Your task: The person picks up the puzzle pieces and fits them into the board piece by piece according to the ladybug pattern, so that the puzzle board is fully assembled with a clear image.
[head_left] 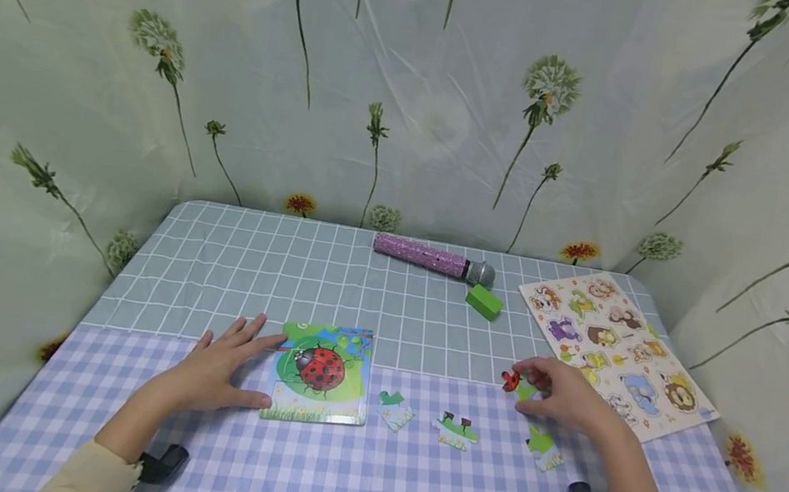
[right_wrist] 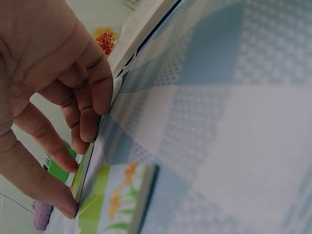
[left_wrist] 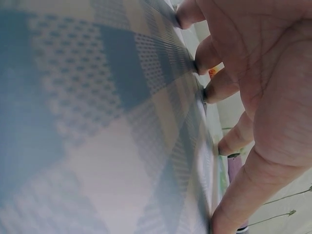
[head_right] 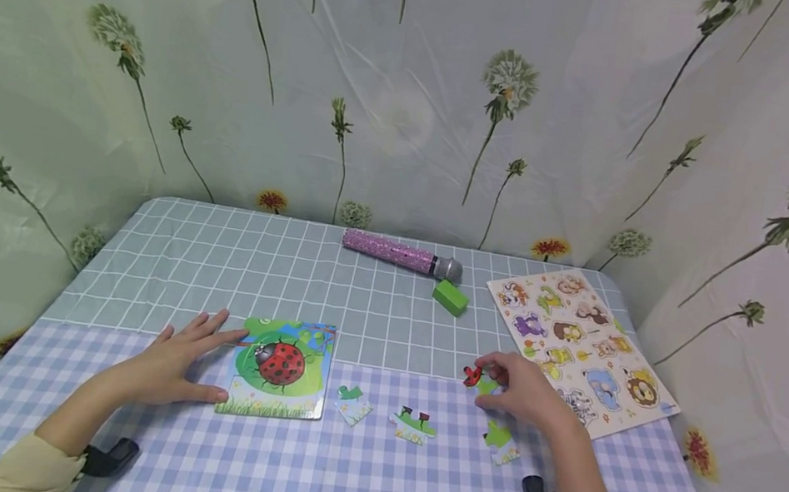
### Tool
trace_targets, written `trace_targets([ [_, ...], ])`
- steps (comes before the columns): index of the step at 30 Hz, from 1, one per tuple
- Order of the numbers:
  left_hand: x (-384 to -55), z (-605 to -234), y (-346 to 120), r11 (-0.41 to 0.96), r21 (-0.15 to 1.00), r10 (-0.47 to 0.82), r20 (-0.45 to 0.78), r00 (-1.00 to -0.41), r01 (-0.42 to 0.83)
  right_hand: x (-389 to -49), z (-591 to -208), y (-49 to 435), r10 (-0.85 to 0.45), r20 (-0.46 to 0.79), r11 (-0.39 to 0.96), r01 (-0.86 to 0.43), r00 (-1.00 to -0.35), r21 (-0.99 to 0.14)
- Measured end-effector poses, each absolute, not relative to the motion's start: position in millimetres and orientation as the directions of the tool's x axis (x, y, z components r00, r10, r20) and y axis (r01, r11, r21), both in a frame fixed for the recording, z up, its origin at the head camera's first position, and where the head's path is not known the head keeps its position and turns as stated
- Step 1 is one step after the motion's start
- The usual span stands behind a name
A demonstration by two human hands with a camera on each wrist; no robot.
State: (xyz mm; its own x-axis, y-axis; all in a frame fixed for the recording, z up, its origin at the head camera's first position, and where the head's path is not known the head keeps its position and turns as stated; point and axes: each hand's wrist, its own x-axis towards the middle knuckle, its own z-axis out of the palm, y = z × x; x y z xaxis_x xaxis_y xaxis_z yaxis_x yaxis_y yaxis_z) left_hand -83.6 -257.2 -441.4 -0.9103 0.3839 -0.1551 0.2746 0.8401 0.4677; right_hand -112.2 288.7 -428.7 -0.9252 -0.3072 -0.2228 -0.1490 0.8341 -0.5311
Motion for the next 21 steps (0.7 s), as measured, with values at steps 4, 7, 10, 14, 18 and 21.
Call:
trace_targets([
  [4,-84.8,-441.3,-257.4,0.839,0.469,0.386,-0.155,-0.910,0.276,-111.0,-427.2,289.2,-0.291,-0.223,0.841,-0.138,-0.930,-0.524],
  [7,-85.8,-441.7,-257.1,0.836,0.475,0.386,-0.157,-0.909,0.273,-109.9,-425.6,289.1,-0.288,-0.226,0.839,-0.132,-0.931,-0.528],
  [10,-87.0,-443.2,-257.1,0.838,0.469,0.388,-0.149,-0.909,0.281,-109.0,-424.8,289.2,-0.285,-0.229,0.840,-0.128,-0.931,-0.527],
  [14,-89.3,-445.3,-256.4,0.844,0.455,0.382,-0.142,-0.913,0.283,-109.5,-426.1,289.2,-0.288,-0.232,0.839,-0.128,-0.929,-0.529],
  [18,-91.3,-445.2,-255.4,0.848,0.454,0.376,-0.150,-0.914,0.274,-111.2,-428.5,288.1,-0.298,-0.230,0.838,-0.138,-0.926,-0.528],
  [21,-92.5,-444.1,-255.1,0.845,0.462,0.376,-0.156,-0.914,0.269,-112.4,-428.5,286.1,-0.317,-0.216,0.840,-0.168,-0.924,-0.516],
])
